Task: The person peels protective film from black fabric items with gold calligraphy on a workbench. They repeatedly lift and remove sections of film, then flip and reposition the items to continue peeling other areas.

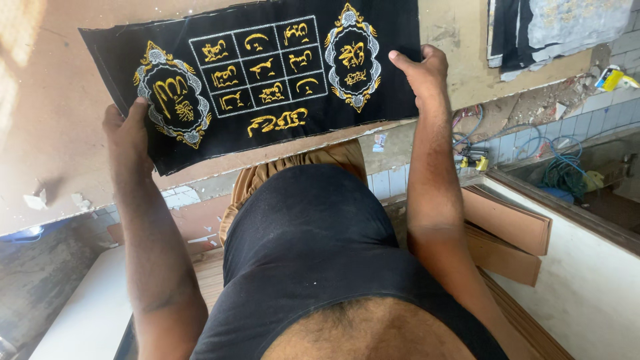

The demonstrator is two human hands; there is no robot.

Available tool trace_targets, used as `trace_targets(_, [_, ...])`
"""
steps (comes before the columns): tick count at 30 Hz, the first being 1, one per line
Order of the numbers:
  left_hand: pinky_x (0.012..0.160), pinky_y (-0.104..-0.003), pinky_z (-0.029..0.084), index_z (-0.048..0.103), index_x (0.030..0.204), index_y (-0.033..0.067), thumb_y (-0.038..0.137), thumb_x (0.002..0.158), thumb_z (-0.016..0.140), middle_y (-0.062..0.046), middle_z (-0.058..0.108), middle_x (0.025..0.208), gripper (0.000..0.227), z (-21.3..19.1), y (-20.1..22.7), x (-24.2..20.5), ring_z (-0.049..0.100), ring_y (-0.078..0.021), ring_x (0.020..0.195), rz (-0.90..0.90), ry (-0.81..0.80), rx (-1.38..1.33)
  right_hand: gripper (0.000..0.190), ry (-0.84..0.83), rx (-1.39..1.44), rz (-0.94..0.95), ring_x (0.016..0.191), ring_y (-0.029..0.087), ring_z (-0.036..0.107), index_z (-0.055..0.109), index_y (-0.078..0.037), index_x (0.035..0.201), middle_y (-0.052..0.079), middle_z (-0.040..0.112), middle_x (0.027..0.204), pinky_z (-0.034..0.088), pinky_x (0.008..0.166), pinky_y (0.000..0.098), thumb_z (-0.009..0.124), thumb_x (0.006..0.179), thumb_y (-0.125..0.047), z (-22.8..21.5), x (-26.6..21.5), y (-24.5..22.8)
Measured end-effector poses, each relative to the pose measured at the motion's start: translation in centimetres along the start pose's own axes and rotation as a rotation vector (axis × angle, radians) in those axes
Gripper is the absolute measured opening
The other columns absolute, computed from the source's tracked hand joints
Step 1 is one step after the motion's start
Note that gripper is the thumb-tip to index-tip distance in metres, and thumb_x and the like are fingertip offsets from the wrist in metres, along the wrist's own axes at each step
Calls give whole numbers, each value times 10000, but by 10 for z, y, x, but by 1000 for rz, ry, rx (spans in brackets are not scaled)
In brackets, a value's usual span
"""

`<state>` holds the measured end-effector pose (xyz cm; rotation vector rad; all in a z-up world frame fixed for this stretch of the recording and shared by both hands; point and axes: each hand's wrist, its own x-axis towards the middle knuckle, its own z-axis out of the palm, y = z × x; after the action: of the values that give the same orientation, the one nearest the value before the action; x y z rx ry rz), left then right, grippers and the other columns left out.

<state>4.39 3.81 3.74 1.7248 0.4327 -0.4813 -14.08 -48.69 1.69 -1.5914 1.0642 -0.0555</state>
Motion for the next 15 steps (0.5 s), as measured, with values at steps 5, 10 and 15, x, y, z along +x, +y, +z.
trace_targets(5, [887,-315,607,414,1354,23,151,1090,636,-179,688,1217,368,-3,-12,10,719,-196,1073,51,4,-13,186,-44,70,-119,811,100,640,682,13,1040,32,721,920,542,732,274,769,921,-100,-1,6,5])
trace_targets(10, [961,-323,589,306,1448,54,8,1071,613,-244,711,1302,488,-4,-17,7,723,-207,1170,205,-67,55,148,-90,113,-171,859,93,584,703,65,1085,38,696,973,511,792,273,742,1001,-51,-11,13,23])
trace_targets(15, [878,-317,595,417,1369,-23,6,1001,692,-229,748,1134,460,14,-8,-5,755,-213,1025,172,-41,26,242,-171,351,-90,951,108,674,714,42,1184,51,755,1078,544,893,250,700,970,-71,-29,20,22])
